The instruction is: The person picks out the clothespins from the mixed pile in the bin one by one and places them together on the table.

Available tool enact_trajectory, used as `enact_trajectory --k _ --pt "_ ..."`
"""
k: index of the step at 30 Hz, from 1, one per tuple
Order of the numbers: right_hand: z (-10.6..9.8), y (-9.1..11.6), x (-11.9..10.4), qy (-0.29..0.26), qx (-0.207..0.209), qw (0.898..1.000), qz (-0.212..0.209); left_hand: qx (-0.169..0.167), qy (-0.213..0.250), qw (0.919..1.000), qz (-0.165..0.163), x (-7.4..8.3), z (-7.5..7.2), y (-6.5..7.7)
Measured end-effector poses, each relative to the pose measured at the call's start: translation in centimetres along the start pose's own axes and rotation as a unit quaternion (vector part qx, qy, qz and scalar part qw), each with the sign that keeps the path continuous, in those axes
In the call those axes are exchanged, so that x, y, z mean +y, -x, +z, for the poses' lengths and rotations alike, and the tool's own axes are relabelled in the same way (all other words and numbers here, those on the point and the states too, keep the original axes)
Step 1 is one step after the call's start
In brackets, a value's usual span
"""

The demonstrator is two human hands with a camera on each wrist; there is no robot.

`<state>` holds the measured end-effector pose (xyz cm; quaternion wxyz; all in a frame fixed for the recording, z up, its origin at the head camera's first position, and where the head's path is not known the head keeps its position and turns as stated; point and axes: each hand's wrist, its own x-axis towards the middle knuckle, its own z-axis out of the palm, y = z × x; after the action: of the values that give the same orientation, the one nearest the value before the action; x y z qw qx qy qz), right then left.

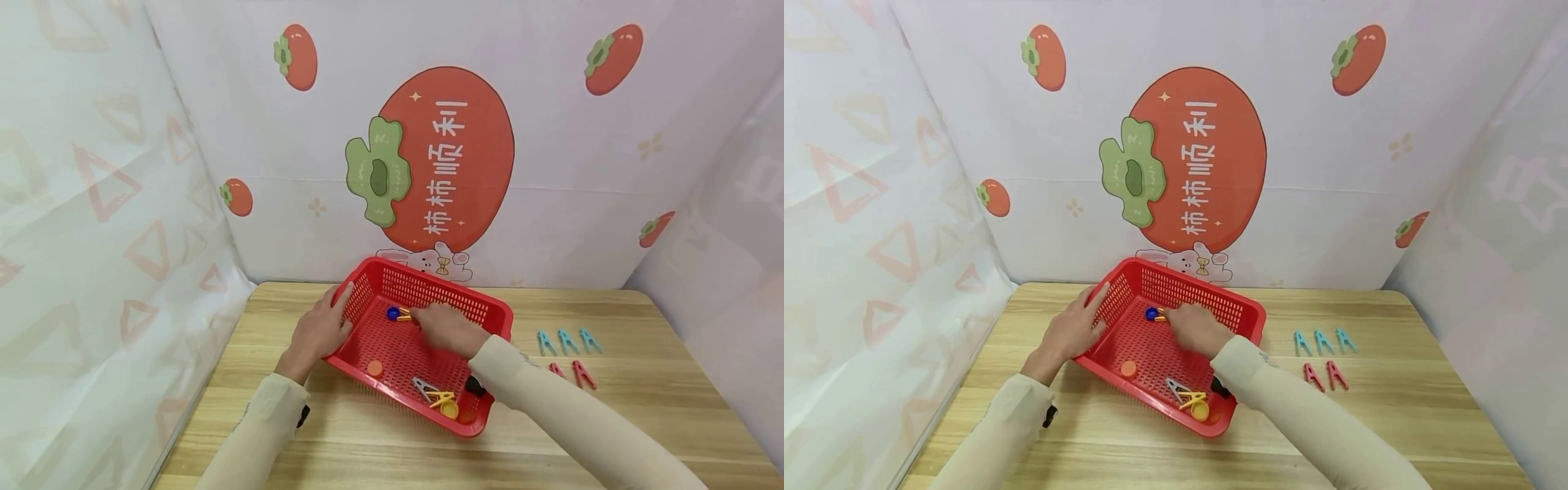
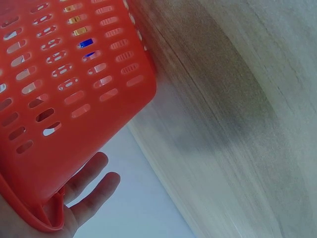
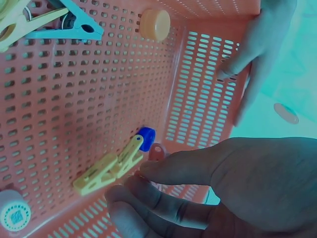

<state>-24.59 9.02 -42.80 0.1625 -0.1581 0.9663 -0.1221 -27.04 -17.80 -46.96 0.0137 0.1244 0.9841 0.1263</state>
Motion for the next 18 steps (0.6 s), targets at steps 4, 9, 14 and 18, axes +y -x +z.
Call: enact_trajectory --k 4,9,14,18 --pt "-0.3 0.4 0.6 0.019 -0.001 1.0 -0.004 0.0 -0.001 1.0 -0.001 0.0 0.1 0.0" --pt "-0.8 1.2 1.5 0.009 -0.005 1.0 0.005 -0.001 0.001 1.0 -0.002 0.0 0.1 0.0" --pt "-1.4 1.8 2.3 0.007 0.003 1.0 0.003 -0.001 0.004 1.0 -0.004 0.1 0.0 0.0" --pt "-1.9 2.4 2.6 0.007 0.007 1.0 0.006 -0.002 0.005 1.0 -0.004 0.1 0.0 0.0"
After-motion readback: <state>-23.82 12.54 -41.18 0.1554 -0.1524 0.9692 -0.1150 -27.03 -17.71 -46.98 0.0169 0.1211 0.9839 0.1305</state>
